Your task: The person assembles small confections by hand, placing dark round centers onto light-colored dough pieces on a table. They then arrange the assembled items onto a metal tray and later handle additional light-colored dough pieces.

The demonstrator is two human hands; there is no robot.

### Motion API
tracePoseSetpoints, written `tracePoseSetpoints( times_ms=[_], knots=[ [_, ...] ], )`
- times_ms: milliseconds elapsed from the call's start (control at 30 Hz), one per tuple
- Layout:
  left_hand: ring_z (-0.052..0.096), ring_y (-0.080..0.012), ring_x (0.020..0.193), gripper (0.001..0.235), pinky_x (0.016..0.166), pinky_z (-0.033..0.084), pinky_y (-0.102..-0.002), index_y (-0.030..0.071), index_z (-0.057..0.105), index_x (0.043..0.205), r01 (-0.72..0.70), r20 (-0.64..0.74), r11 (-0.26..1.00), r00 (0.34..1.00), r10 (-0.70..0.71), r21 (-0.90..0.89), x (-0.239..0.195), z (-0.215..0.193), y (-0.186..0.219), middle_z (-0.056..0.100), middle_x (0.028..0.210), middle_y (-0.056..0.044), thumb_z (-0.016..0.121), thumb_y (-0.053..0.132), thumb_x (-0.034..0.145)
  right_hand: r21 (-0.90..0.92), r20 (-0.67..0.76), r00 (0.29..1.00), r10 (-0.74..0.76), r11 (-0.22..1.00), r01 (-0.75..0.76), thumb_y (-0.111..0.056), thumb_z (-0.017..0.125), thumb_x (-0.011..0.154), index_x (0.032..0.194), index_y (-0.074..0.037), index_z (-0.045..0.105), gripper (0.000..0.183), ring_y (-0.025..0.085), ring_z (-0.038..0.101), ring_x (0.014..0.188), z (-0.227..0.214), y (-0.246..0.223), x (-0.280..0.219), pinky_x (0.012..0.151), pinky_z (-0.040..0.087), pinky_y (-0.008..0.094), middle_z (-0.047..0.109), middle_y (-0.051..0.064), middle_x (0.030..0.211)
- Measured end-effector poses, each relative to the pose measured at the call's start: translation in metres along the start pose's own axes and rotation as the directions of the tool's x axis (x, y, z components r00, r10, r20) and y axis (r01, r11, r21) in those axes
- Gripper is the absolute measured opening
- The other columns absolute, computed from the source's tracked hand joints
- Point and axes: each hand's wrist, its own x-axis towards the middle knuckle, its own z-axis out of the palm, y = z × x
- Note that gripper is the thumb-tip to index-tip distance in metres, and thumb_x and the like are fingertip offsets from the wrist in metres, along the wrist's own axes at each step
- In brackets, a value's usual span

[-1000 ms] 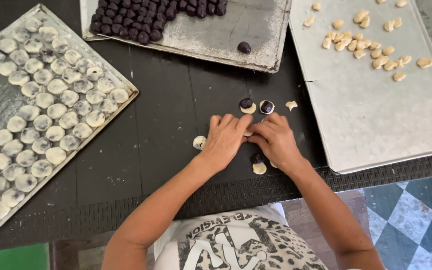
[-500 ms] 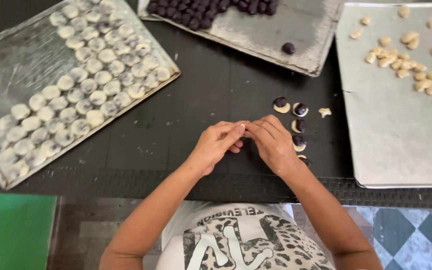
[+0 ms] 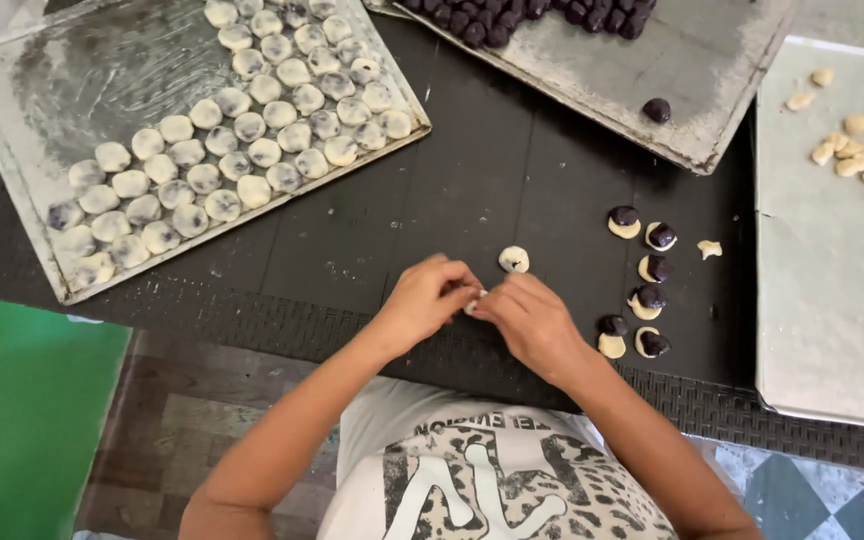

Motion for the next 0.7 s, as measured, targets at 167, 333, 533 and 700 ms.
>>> tracePoseSetpoints(
  times_ms=[167, 333, 533, 700],
  knots=[
    [0.064, -0.0391, 0.083, 0.041, 0.07, 0.055, -0.049, 0.006, 0.043, 0.136, -0.14, -0.092, 0.942, 0.98, 0.176, 0.305, -0.015, -0.002, 0.013, 0.058, 0.09, -0.018, 0.047, 0.007, 0.096, -0.194, 0.157, 0.973, 0.169, 0.971, -0.137, -0.024, 0.074, 0.082, 0.095, -0.008, 0.06, 0.025, 0.027, 0.055, 0.08, 0.031, 0.033, -0.02, 0.072, 0.044, 0.039, 0.057, 0.005, 0.083],
    [0.061, -0.0336, 0.093, 0.048, 0.084, 0.049, -0.043, 0.001, 0.036, 0.147, -0.291, -0.258, 0.866, 0.873, 0.415, 0.406, -0.033, 0.013, -0.002, 0.063, 0.09, -0.017, 0.037, 0.002, 0.1, -0.155, 0.074, 0.977, 0.201, 0.97, -0.187, -0.02, 0.074, 0.084, 0.086, -0.009, 0.061, 0.017, 0.026, 0.054, 0.081, 0.041, 0.033, -0.014, 0.069, 0.041, 0.037, 0.056, 0.003, 0.081],
    [0.053, -0.0236, 0.103, 0.035, 0.081, 0.04, -0.033, 0.01, 0.049, 0.135, -0.235, -0.327, 0.832, 0.84, 0.434, 0.502, -0.045, 0.017, -0.015, 0.059, 0.108, -0.007, 0.049, 0.013, 0.1, -0.037, 0.067, 0.962, 0.264, 0.964, -0.262, -0.017, 0.075, 0.083, 0.093, -0.014, 0.069, 0.012, 0.02, 0.056, 0.078, 0.033, 0.026, -0.013, 0.075, 0.044, 0.032, 0.062, -0.002, 0.084],
    [0.056, -0.0183, 0.101, 0.01, 0.081, 0.041, -0.029, 0.013, 0.058, 0.109, -0.248, -0.399, 0.849, 0.798, 0.452, 0.466, -0.046, 0.026, -0.022, 0.057, 0.097, 0.001, 0.054, 0.015, 0.1, -0.122, 0.054, 0.975, 0.217, 0.97, -0.209, -0.013, 0.074, 0.084, 0.088, -0.011, 0.07, 0.006, 0.023, 0.053, 0.078, 0.04, 0.026, -0.016, 0.076, 0.045, 0.036, 0.06, 0.001, 0.085]
  ],
)
